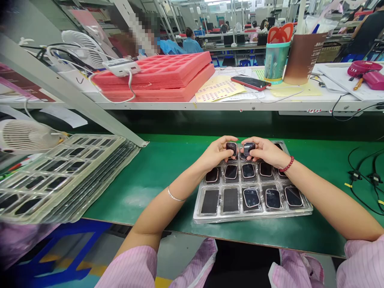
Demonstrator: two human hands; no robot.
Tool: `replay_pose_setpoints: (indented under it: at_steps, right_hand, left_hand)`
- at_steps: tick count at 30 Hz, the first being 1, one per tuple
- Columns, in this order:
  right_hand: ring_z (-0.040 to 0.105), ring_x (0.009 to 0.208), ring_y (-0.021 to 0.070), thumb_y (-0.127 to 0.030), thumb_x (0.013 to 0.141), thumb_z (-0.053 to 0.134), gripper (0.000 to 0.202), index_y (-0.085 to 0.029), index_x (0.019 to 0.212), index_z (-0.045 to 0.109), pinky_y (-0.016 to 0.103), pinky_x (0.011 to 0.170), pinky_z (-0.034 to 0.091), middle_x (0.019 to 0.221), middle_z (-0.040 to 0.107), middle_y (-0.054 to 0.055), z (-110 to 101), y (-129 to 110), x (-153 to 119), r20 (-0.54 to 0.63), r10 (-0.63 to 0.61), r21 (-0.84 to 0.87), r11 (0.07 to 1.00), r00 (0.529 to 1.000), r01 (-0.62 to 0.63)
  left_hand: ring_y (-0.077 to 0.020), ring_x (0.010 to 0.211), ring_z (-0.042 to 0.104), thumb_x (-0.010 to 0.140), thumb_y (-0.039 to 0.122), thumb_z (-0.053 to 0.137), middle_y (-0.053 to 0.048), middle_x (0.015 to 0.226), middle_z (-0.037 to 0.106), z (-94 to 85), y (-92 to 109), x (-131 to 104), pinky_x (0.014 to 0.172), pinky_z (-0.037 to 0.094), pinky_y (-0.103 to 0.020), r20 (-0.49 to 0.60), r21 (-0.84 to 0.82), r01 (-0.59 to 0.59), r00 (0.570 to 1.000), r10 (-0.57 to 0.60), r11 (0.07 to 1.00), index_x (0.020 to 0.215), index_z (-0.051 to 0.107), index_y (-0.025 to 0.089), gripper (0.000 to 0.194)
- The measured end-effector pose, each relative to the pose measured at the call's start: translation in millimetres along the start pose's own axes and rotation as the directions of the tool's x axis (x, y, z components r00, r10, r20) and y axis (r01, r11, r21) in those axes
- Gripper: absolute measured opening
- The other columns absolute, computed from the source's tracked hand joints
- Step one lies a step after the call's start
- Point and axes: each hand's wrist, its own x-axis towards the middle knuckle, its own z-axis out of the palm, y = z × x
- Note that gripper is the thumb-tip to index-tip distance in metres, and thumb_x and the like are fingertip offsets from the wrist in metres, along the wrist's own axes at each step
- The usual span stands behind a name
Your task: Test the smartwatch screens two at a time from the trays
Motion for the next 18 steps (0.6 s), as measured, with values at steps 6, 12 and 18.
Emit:
replay_pose_setpoints:
  at_steps: [6,12,18]
  right_hand:
    - [0.071,0.076,0.0183,-0.028,0.081,0.069,0.025,-0.020,0.104,0.063,0.028,0.061,0.054,0.103,0.076,0.009,-0.8,-3.2,2.6,-0.058,0.073,0.011,0.997,0.996,-0.072]
    - [0.065,0.088,0.0225,-0.024,0.081,0.066,0.007,-0.019,0.082,0.071,0.038,0.084,0.049,0.091,0.072,0.007,30.8,-21.8,-18.9,0.060,-0.290,-0.537,0.797,0.955,0.276]
    - [0.059,0.090,0.0253,-0.026,0.088,0.065,0.014,-0.019,0.090,0.078,0.040,0.086,0.043,0.092,0.069,0.008,73.7,-22.3,-55.3,0.360,-0.315,-0.773,0.426,0.878,0.470]
  left_hand:
    - [-0.0129,0.066,0.067,0.078,0.023,0.065,-0.003,0.085,0.067,0.9,-1.1,6.1,0.051,0.042,-0.019,-0.001,-0.002,0.017,1.000,-0.017,1.000,0.117,0.055,0.014,0.042]
    - [-0.0137,0.076,0.065,0.081,0.023,0.063,-0.004,0.082,0.067,-8.2,24.1,-39.1,0.071,0.050,-0.025,0.011,0.199,-0.108,0.994,0.108,0.974,0.087,0.060,0.013,0.013]
    - [-0.0269,0.116,0.060,0.082,0.026,0.064,-0.008,0.114,0.070,-11.5,31.3,-102.9,0.106,0.043,-0.044,0.125,0.690,-0.173,0.985,0.120,0.703,0.085,0.069,0.018,0.010]
